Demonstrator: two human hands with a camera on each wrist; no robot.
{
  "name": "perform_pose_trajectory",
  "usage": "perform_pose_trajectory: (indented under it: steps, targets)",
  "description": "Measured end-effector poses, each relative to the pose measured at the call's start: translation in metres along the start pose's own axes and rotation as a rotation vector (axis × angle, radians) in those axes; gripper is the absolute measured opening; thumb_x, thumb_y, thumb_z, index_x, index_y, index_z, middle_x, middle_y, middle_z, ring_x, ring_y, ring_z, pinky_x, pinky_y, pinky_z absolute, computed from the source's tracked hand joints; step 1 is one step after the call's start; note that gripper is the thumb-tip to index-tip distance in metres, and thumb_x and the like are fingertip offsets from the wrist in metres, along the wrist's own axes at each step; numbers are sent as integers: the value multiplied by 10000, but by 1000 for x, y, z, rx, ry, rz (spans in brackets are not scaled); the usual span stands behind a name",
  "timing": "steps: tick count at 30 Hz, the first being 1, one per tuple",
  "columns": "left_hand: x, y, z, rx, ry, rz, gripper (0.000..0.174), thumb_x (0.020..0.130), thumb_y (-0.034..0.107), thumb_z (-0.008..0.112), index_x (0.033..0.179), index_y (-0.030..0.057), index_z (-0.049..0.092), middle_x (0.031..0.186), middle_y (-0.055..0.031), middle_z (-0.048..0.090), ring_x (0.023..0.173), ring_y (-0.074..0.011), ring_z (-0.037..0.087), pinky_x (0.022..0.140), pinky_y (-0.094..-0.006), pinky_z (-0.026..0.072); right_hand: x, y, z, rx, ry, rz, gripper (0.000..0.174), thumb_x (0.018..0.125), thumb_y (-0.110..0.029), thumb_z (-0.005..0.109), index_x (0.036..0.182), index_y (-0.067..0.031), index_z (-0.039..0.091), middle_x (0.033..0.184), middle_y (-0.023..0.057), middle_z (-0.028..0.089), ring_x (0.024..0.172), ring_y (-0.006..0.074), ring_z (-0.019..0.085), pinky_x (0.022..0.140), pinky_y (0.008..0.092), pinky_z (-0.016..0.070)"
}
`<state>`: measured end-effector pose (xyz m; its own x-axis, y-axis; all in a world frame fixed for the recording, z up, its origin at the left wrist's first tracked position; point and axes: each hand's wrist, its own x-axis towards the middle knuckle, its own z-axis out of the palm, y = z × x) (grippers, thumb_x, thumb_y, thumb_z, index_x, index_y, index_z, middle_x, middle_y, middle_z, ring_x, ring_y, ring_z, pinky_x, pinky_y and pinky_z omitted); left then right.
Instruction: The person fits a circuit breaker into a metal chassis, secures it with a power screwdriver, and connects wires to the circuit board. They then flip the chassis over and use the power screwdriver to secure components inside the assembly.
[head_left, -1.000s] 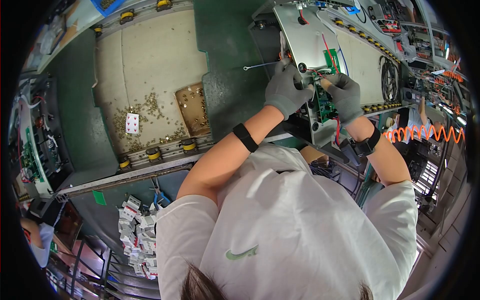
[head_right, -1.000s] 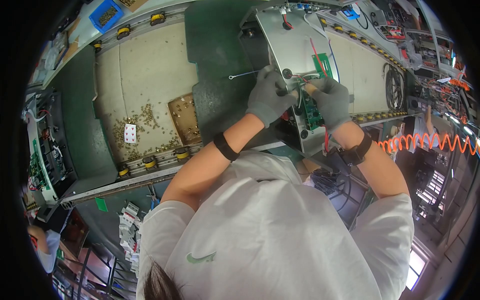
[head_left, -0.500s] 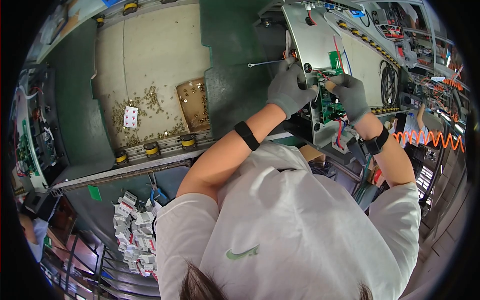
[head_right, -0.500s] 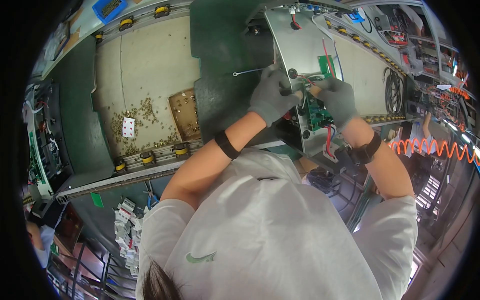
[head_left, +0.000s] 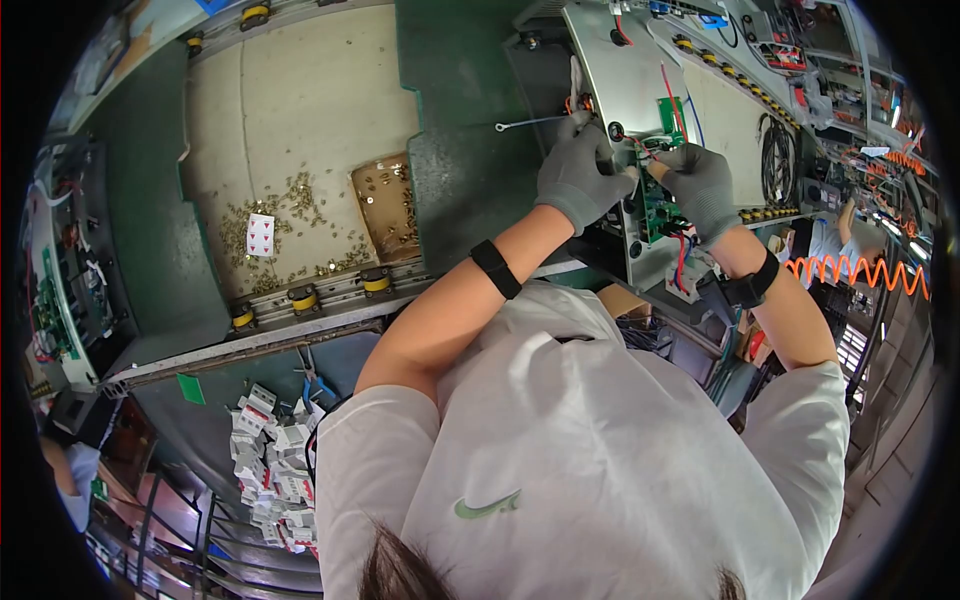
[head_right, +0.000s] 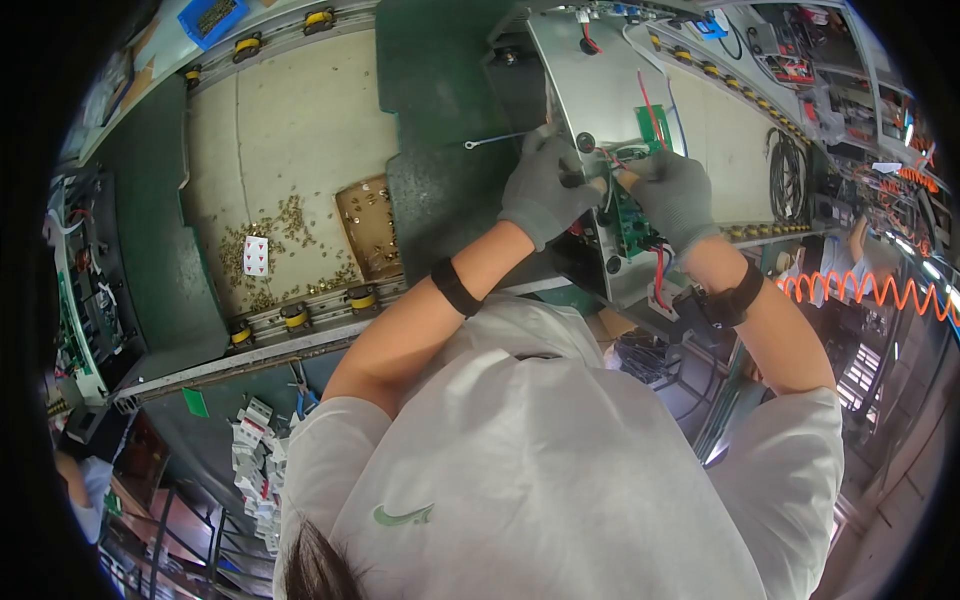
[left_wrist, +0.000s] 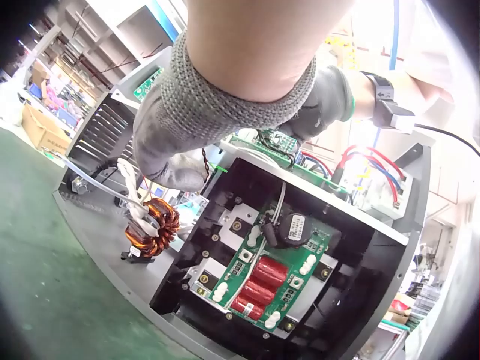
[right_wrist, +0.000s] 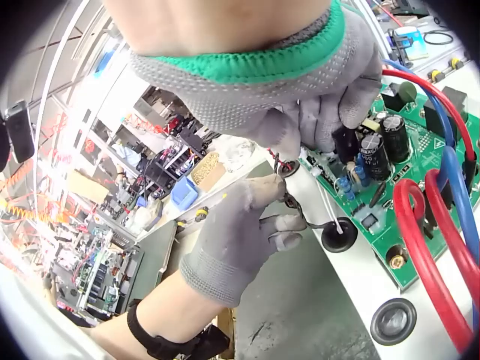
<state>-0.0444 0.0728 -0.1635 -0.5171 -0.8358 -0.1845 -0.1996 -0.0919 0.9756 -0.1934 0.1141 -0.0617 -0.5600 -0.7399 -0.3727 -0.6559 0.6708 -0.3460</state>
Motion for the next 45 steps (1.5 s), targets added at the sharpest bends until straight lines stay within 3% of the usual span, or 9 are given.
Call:
perform_pose_trajectory:
  steps: [2, 7, 11, 15, 22, 29, 38, 43, 45]
  targets:
    - [0, -2, -3, 1, 8, 6, 335, 641, 283, 756, 803, 72, 553, 1298, -144, 428, 1006, -306, 578, 835, -372, 480, 3, 1, -2, -99, -21, -31, 151, 764, -116, 725, 865, -11, 691, 734, 52, 680, 639, 100, 592, 602, 261, 469]
    - [1, -1, -3, 2, -9, 15, 331, 648, 277, 758, 804, 74, 547, 1313, -145, 420, 994, -296, 588, 830, -371, 485, -7, 12, 7, 266, 49, -13, 173, 762, -100, 719, 891, 12, 690, 723, 50, 669, 622, 81, 573, 575, 240, 455]
    - [2, -1, -2, -47, -41, -12, 330, 650, 268, 755, 813, 75, 541, 1310, -136, 418, 966, -287, 599, 819, -371, 489, -2, 10, 6, 284, 15, 24, 172, 757, -74, 716, 895, 24, 688, 726, 42, 668, 624, 69, 565, 574, 232, 451]
    - [3, -4, 4, 6, 8, 42, 339, 651, 262, 752, 840, 74, 542, 1304, -129, 417, 924, -273, 612, 806, -365, 493, 11, 2, -2, -1, -61, 14, 193, 724, -126, 748, 865, -4, 697, 704, 80, 662, 635, 117, 601, 604, 263, 476]
    - [3, -4, 2, -39, -3, 30, 360, 642, 271, 747, 865, 65, 554, 1278, -129, 428, 877, -274, 613, 791, -376, 494, 22, -12, -18, -113, -198, -100, 274, 689, -145, 763, 865, -18, 596, 697, 87, 646, 647, 140, 614, 627, 277, 487]
    - [6, -5, 3, -30, -13, 46, 340, 634, 247, 750, 845, 62, 557, 1275, -138, 433, 898, -279, 610, 784, -383, 496, 17, -36, -15, -369, -160, -150, 257, 674, -116, 742, 807, -44, 534, 691, 104, 629, 667, 197, 628, 656, 304, 499]
    - [9, -5, 8, -23, 25, 46, 303, 637, 236, 744, 776, 64, 537, 1239, -135, 455, 973, -302, 586, 785, -360, 489, 23, -42, -3, -558, -108, -94, 311, 653, -141, 730, 934, -88, 608, 900, 129, 663, 849, 284, 650, 757, 340, 511]
    - [5, -1, 0, -39, -52, -16, 316, 666, 262, 750, 833, 68, 566, 1282, -123, 436, 1022, -269, 579, 846, -354, 477, 27, -19, -19, -279, -164, -112, 340, 689, -134, 731, 1003, -78, 612, 874, 113, 666, 829, 240, 655, 730, 315, 508]
    - [4, -4, -3, 78, -22, 48, 337, 663, 265, 758, 864, 63, 579, 1310, -123, 421, 1028, -258, 585, 863, -350, 475, 31, -13, -42, 165, -385, 60, 331, 732, -150, 721, 1033, -59, 618, 848, 117, 666, 815, 233, 655, 706, 295, 503]
